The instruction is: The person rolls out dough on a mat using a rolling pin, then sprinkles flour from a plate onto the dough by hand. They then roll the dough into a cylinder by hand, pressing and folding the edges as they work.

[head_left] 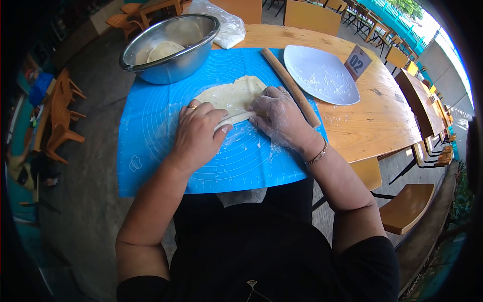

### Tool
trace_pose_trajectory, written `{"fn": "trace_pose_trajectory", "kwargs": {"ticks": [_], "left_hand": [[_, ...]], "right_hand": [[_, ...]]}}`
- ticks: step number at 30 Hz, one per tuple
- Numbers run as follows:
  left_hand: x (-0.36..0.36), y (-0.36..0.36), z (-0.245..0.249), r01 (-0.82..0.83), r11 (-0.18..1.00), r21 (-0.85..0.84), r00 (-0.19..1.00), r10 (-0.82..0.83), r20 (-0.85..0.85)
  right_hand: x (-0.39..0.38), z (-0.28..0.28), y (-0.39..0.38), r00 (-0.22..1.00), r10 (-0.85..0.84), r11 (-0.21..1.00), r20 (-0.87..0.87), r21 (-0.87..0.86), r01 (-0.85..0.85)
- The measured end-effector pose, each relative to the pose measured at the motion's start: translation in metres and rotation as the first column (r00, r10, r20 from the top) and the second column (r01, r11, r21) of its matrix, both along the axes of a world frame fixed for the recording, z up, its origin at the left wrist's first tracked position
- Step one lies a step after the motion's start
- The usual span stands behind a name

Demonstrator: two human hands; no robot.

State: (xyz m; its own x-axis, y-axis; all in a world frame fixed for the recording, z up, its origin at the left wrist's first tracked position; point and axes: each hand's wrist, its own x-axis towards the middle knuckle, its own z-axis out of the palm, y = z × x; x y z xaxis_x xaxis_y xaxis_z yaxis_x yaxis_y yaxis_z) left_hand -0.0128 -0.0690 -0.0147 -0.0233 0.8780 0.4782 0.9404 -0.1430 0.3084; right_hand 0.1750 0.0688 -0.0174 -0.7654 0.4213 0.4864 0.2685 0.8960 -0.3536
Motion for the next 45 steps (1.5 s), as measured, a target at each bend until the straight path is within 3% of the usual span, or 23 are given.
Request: {"fn": "trace_pose_trajectory", "kwargs": {"ticks": [4, 9, 16, 19, 21, 25, 27, 31, 33, 40, 43, 45], "left_hand": [[0.003, 0.001, 0.002, 0.035, 0.998, 0.048, 0.999, -0.033, -0.031], [0.005, 0.001, 0.003, -0.047, 0.999, -0.006, 0.995, 0.046, -0.085], [0.002, 0.001, -0.001, 0.015, 0.997, 0.077, 0.994, -0.006, -0.113], [0.002, 0.000, 0.000, -0.059, 0.997, 0.057, 0.986, 0.067, -0.152], [0.003, -0.002, 0.005, -0.037, 0.999, 0.023, 0.996, 0.039, -0.079], [0.001, -0.002, 0.002, 0.026, 0.999, 0.047, 0.995, -0.021, -0.095], [0.000, 0.000, 0.000, -0.056, 0.998, 0.028, 0.990, 0.059, -0.130], [0.000, -0.001, 0.000, -0.065, 0.995, 0.076, 0.987, 0.076, -0.141], [0.001, -0.004, 0.004, 0.001, 0.998, 0.064, 0.995, 0.005, -0.102], [0.002, -0.002, 0.000, -0.047, 0.999, 0.010, 0.993, 0.048, -0.111], [0.007, 0.002, 0.002, -0.002, 0.999, 0.052, 0.997, 0.006, -0.081], [0.005, 0.006, -0.001, 0.069, 0.997, -0.014, 0.994, -0.070, -0.082]], "right_hand": [[-0.001, 0.000, 0.003, 0.999, -0.016, 1.000, 0.041, 0.008, 0.016], [-0.001, 0.002, 0.000, 0.998, -0.056, 0.998, 0.036, 0.013, 0.055], [-0.002, -0.003, 0.005, 0.999, -0.029, 0.999, 0.030, 0.030, 0.028], [-0.002, -0.004, 0.006, 0.998, -0.045, 0.998, 0.051, 0.038, 0.043], [-0.002, -0.002, 0.005, 0.997, -0.057, 0.997, 0.043, 0.060, 0.054], [-0.001, -0.001, 0.002, 1.000, -0.017, 1.000, -0.020, 0.025, 0.018], [-0.001, -0.001, 0.006, 0.998, -0.037, 0.998, 0.043, 0.042, 0.036], [-0.001, -0.001, 0.007, 0.997, -0.063, 0.997, 0.048, 0.037, 0.061], [0.000, 0.000, 0.008, 0.996, -0.066, 0.997, 0.055, 0.044, 0.063], [0.001, -0.003, 0.014, 0.997, -0.050, 0.998, 0.062, 0.040, 0.047], [0.000, -0.002, 0.014, 0.997, -0.052, 0.998, 0.057, 0.041, 0.050], [0.002, 0.002, 0.011, 0.998, -0.045, 0.999, 0.033, 0.003, 0.045]]}}
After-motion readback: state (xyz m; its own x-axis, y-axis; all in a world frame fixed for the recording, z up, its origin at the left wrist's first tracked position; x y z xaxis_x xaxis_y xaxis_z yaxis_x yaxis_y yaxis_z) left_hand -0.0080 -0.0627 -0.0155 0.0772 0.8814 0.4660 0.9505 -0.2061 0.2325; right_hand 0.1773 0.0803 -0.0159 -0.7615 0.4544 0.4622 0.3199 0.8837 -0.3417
